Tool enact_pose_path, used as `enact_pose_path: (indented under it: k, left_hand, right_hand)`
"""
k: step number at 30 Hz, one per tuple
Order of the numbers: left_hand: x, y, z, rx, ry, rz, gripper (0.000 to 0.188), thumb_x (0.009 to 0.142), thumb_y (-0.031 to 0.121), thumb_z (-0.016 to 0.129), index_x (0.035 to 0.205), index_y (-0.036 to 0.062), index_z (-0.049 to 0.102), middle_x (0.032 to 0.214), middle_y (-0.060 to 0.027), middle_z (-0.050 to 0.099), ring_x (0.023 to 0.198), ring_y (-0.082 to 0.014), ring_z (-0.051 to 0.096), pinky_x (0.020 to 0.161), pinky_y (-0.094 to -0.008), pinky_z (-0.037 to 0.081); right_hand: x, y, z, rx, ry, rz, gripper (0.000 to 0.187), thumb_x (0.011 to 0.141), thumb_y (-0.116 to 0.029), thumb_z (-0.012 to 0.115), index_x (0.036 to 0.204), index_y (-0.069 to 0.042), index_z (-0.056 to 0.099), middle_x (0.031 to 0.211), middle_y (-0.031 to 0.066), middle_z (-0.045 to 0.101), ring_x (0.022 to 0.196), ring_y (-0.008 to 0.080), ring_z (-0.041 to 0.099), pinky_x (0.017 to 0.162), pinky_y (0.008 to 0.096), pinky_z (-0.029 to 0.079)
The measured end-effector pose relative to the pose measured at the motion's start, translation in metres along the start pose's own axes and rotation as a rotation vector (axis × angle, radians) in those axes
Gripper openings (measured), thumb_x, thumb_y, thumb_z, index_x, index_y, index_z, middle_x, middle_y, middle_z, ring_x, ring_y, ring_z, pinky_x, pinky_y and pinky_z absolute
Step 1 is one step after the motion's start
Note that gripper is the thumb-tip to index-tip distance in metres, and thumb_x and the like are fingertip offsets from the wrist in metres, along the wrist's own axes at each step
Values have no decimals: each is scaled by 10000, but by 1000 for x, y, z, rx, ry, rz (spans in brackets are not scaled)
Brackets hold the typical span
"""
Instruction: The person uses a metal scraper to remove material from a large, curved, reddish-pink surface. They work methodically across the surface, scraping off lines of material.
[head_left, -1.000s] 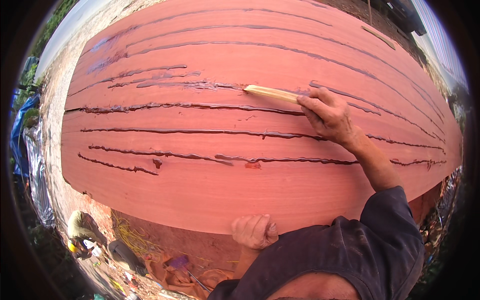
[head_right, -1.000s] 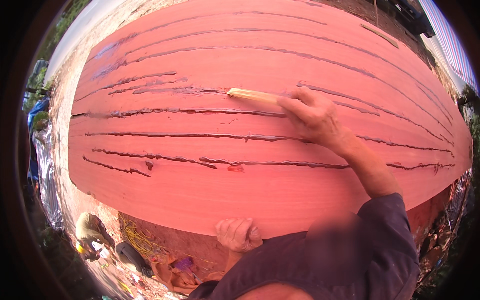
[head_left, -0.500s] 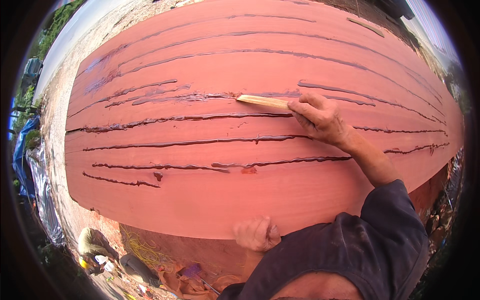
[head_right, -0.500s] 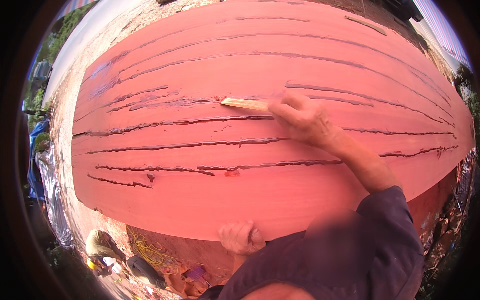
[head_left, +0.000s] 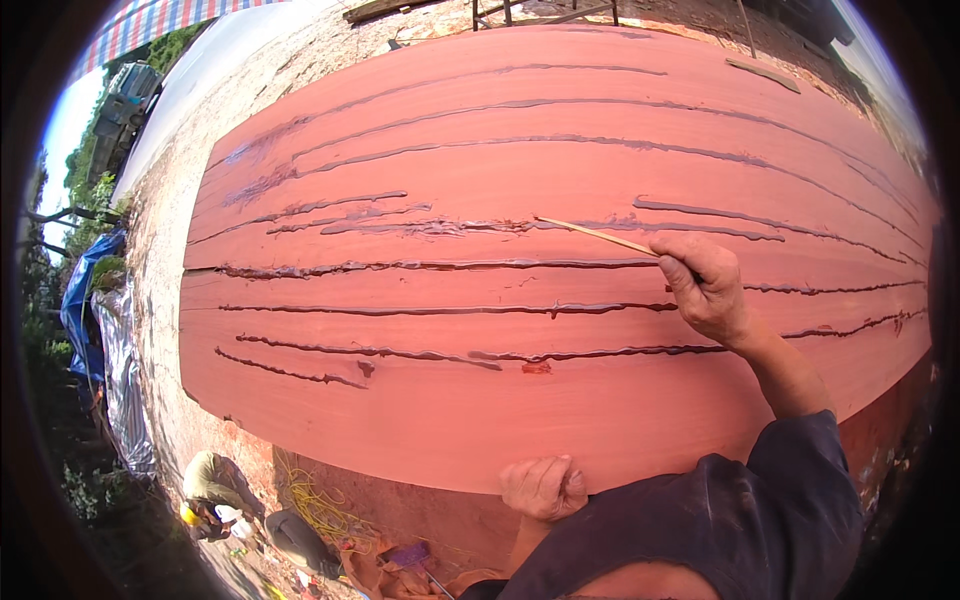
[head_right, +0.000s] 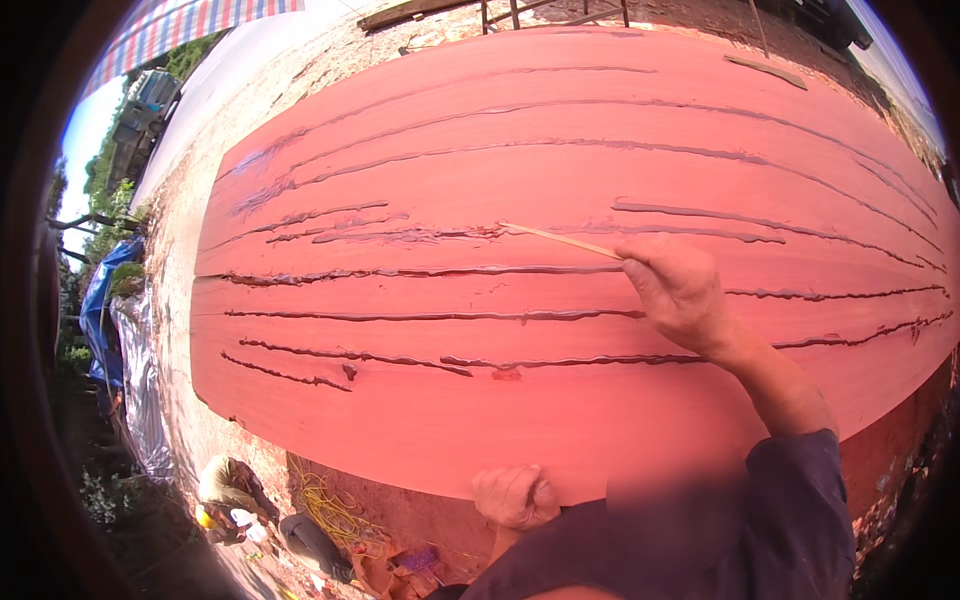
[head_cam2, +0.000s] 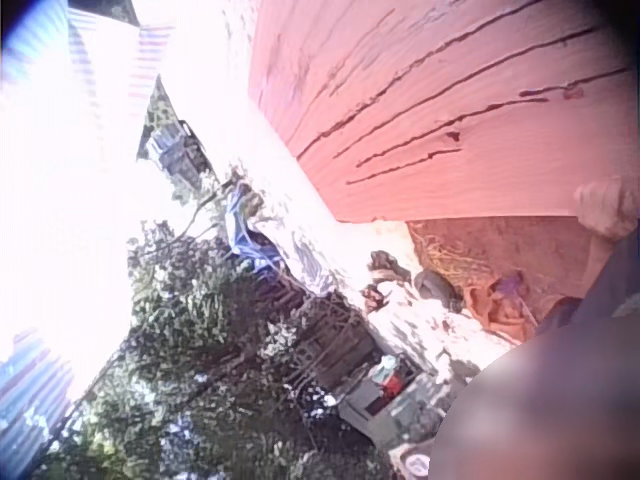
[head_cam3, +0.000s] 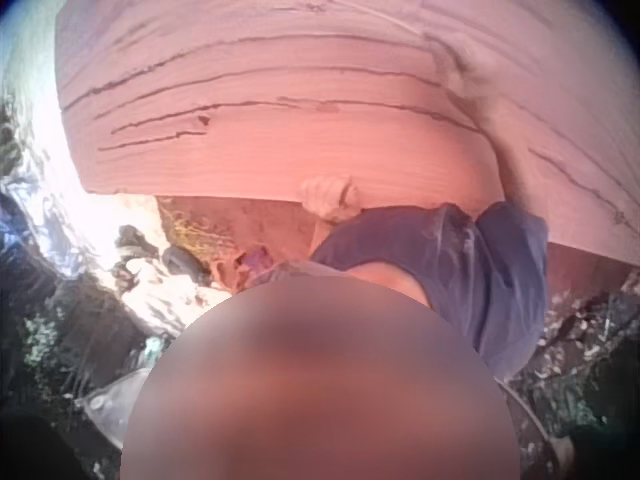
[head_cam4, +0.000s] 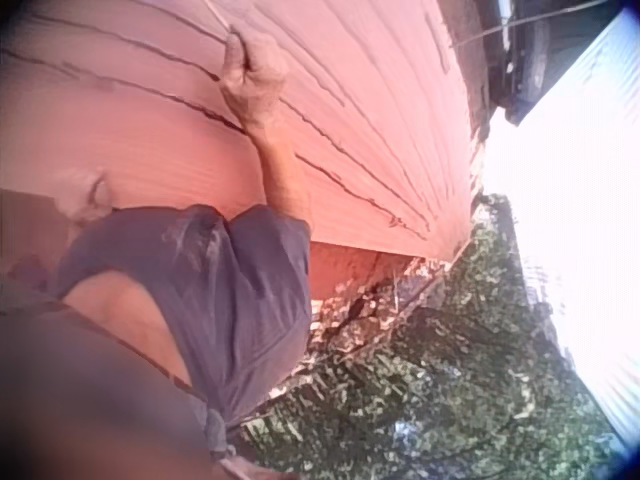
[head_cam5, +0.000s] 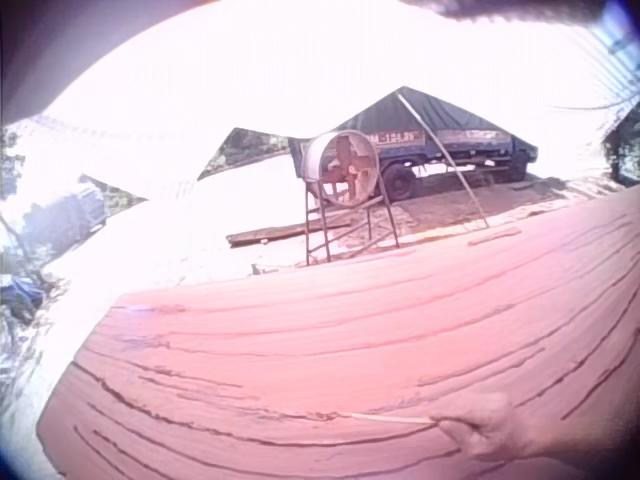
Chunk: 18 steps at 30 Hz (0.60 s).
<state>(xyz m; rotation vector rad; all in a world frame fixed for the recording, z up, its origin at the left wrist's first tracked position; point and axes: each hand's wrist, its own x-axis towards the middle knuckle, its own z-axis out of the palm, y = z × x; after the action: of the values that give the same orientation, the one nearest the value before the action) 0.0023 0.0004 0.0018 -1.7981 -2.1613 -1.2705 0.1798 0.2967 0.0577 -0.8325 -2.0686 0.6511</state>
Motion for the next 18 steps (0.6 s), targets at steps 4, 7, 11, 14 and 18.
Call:
enact_pose_path:
  k: [4, 7, 11, 14, 18]
  left_hand:
    - [2, 2, -1, 15, -3, -21, 174, 899, 290, 701, 943, 133, 762, 835, 19, 708, 734, -202, 645, 728, -356, 475]
    - [5, 3, -2, 11, -11, -13, 160, 882, 261, 701, 946, 120, 745, 824, 5, 696, 722, -220, 635, 722, -364, 474]
    - [8, 4, -4, 5, -5, 3, 131, 878, 211, 689, 958, 110, 718, 802, -11, 677, 700, -241, 620, 706, -381, 471]
    - [9, 3, -3, 1, 29, 13, 127, 884, 211, 696, 960, 113, 720, 799, -10, 672, 687, -239, 617, 692, -382, 471]
    - [8, 3, -2, -11, 64, 12, 128, 893, 220, 710, 961, 113, 724, 798, -11, 670, 673, -239, 616, 678, -378, 470]
  right_hand:
    - [-25, -2, -32, 441, 34, 459, 288, 1096, -217, 584, 1242, -2, 707, 859, 33, 672, 610, 54, 537, 509, 230, 444]
    - [-49, 0, -59, 609, 140, 655, 316, 1102, -248, 571, 1299, -26, 678, 851, 35, 668, 556, 29, 467, 472, 186, 372]
    - [-88, -13, -78, 737, 265, 726, 323, 1095, -239, 582, 1346, -44, 641, 860, 37, 663, 554, 33, 471, 457, 175, 355]
    - [-116, -33, -75, 783, 255, 749, 328, 1069, -228, 626, 1343, -49, 636, 887, 50, 665, 567, 48, 506, 461, 177, 381]
    - [-140, -57, -55, 893, 195, 821, 368, 1016, -209, 702, 1344, -57, 635, 929, 74, 679, 600, 84, 570, 480, 192, 440]
